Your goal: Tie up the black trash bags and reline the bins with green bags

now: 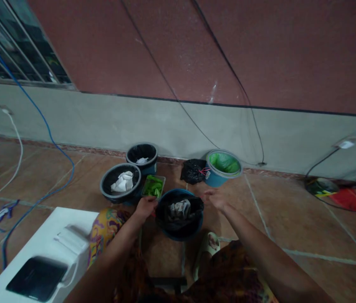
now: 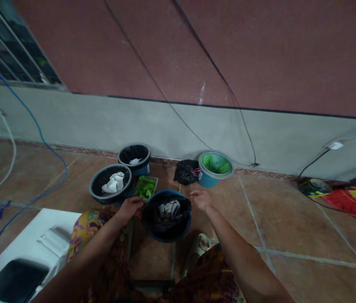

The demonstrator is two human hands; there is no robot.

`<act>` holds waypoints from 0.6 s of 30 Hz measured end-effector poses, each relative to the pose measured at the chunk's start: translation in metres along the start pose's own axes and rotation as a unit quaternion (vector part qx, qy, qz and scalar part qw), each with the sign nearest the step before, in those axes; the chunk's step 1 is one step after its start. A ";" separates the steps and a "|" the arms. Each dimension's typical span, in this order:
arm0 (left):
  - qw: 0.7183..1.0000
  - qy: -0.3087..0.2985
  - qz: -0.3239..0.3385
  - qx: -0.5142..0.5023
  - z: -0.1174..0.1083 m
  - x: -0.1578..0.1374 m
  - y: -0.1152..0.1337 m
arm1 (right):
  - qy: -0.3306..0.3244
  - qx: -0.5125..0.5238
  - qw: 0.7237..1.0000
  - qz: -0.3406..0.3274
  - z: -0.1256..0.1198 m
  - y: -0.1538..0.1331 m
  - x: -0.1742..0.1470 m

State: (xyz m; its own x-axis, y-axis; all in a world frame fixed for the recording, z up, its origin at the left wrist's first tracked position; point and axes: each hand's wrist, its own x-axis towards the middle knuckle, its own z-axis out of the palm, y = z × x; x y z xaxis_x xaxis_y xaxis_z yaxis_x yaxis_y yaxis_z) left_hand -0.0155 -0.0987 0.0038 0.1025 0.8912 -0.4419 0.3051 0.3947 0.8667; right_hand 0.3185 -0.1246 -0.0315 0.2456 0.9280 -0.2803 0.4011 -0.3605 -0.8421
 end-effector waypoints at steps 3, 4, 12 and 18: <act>0.999 -0.038 0.024 -0.015 0.011 -0.005 0.016 | -0.031 0.142 0.989 -0.008 0.008 -0.016 -0.007; 0.998 -0.052 0.035 -0.016 0.015 -0.006 0.022 | -0.039 0.178 0.983 -0.013 0.012 -0.021 -0.010; 0.977 -0.157 0.131 0.066 0.068 0.020 0.066 | -0.094 0.155 0.982 -0.058 0.046 -0.044 -0.013; 0.926 -0.147 0.269 0.219 0.085 0.047 0.073 | -0.140 0.081 0.985 -0.055 0.053 -0.070 -0.005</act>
State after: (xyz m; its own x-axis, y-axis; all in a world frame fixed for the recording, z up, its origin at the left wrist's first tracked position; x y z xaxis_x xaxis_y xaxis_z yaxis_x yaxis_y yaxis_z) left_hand 0.0917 -0.0472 0.0263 0.5858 0.8071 -0.0741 0.4839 -0.2749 0.8308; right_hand 0.2427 -0.0991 0.0042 -0.0542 0.9584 -0.2801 0.2598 -0.2574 -0.9307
